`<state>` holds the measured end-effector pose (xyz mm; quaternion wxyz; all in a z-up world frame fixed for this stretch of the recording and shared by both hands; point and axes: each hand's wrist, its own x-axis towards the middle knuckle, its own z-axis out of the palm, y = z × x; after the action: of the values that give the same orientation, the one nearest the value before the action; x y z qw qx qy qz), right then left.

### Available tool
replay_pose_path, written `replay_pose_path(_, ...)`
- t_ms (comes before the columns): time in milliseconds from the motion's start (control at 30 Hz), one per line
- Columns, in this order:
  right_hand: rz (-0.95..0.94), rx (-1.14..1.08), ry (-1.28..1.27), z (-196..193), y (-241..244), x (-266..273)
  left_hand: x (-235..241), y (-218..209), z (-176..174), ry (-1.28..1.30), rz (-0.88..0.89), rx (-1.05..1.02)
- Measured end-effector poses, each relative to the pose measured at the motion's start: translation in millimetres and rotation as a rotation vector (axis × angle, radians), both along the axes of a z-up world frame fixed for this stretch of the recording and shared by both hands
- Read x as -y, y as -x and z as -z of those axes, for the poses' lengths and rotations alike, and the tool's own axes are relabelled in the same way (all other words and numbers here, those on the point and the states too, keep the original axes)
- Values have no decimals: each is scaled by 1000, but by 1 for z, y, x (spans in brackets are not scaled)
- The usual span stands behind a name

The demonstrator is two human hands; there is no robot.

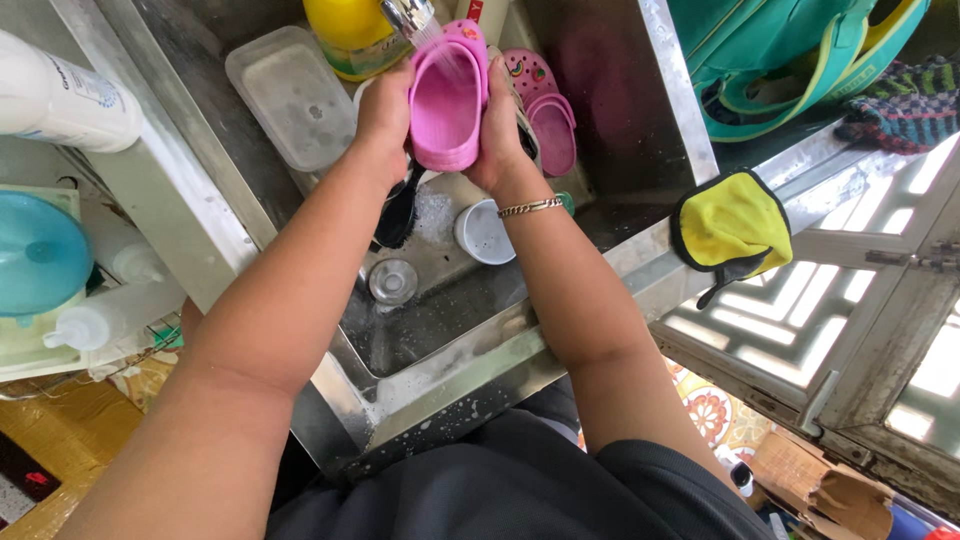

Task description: The person scrubs a pink clog-style shoe with an orange brush and a white brush, focusing on the interior and exterior surfaces. They rinse the shoe under running water from a faucet and continue scrubbing with different brushes to remove dirt and soap.

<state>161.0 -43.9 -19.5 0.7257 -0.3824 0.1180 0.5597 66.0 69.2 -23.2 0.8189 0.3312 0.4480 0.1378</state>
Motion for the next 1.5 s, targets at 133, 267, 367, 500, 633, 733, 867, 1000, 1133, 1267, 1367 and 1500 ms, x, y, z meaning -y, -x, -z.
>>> replay_pose_path(133,0,111,-88,7,-10,-1,-1,-1,-4,-178,98,129)
replay_pose_path(267,86,84,-160,14,-19,1,-1,-2,-3,-212,102,164)
replay_pose_path(367,196,69,-141,21,-23,1,1,-7,2,-213,-39,59)
replay_pose_path(500,262,149,-270,34,-25,2,2,-10,-17,-89,-13,-30)
replay_pose_path(633,294,112,-292,41,-25,3,7,-9,-44,62,45,-163)
replay_pose_path(733,258,129,-312,38,-29,6,14,-7,-37,-181,31,-104)
replay_pose_path(867,292,254,-196,22,-28,5,16,-6,-20,-492,-1,-20)
replay_pose_path(1000,195,301,-94,11,-28,2,18,-5,-15,-586,7,-76)
replay_pose_path(1133,196,281,-16,13,-34,5,16,-5,-18,-576,-37,-39)
replay_pose_path(1267,145,231,12,18,-41,7,17,-3,-27,-507,-30,-10)
replay_pose_path(1367,150,235,39,20,-45,8,20,-4,-26,-529,-60,49)
replay_pose_path(1500,186,344,-60,19,-47,8,16,-7,-19,-348,-30,11)
